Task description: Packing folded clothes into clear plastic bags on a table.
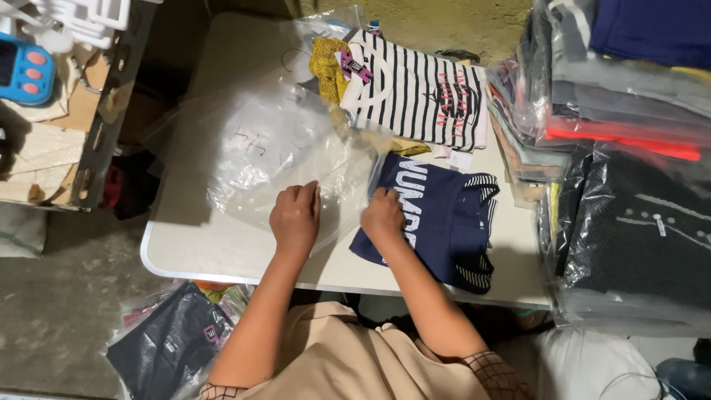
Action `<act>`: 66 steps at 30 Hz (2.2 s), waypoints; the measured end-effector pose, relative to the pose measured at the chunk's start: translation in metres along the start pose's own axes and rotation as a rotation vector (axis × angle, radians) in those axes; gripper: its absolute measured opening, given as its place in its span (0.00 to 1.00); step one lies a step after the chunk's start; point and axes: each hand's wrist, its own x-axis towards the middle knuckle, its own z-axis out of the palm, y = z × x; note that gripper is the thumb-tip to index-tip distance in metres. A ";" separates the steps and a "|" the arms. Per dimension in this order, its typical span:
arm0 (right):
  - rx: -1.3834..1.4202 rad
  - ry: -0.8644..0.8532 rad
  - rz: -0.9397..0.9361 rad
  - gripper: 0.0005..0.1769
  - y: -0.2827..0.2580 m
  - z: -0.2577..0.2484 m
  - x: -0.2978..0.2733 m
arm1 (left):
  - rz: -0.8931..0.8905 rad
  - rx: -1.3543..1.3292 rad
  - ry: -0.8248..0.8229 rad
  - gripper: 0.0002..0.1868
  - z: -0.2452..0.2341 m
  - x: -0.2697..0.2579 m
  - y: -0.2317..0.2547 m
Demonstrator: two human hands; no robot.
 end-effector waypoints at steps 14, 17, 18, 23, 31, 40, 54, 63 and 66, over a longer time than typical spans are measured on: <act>1.073 0.371 -0.331 0.39 0.153 -0.025 -0.034 | 0.222 -0.232 -0.206 0.15 0.021 -0.055 0.011; 0.987 0.187 -0.444 0.38 0.089 -0.015 -0.066 | 0.191 -0.298 -0.240 0.15 0.022 -0.060 0.012; 1.026 -0.048 -0.380 0.35 0.060 -0.009 -0.077 | 0.156 -0.335 -0.230 0.14 0.022 -0.061 0.009; 0.812 -0.203 -0.609 0.32 0.018 0.023 -0.078 | -0.257 -0.486 -0.126 0.04 0.032 -0.046 -0.027; 0.510 -0.269 -0.717 0.27 0.023 0.128 0.000 | -0.006 -0.365 -0.112 0.06 0.019 -0.035 -0.001; 1.192 -0.751 -0.405 0.32 -0.021 0.101 0.053 | 0.215 -0.285 -0.233 0.16 -0.006 -0.050 -0.019; 1.293 -0.373 -0.220 0.24 -0.098 0.160 0.144 | 0.279 -0.185 -0.273 0.32 0.004 -0.060 -0.052; 1.812 -0.243 -0.307 0.27 -0.087 0.057 0.130 | -0.170 0.084 -0.035 0.28 -0.011 -0.045 -0.079; 1.192 0.282 -0.573 0.32 -0.045 0.066 0.150 | -0.219 0.069 -0.059 0.26 -0.002 -0.052 -0.082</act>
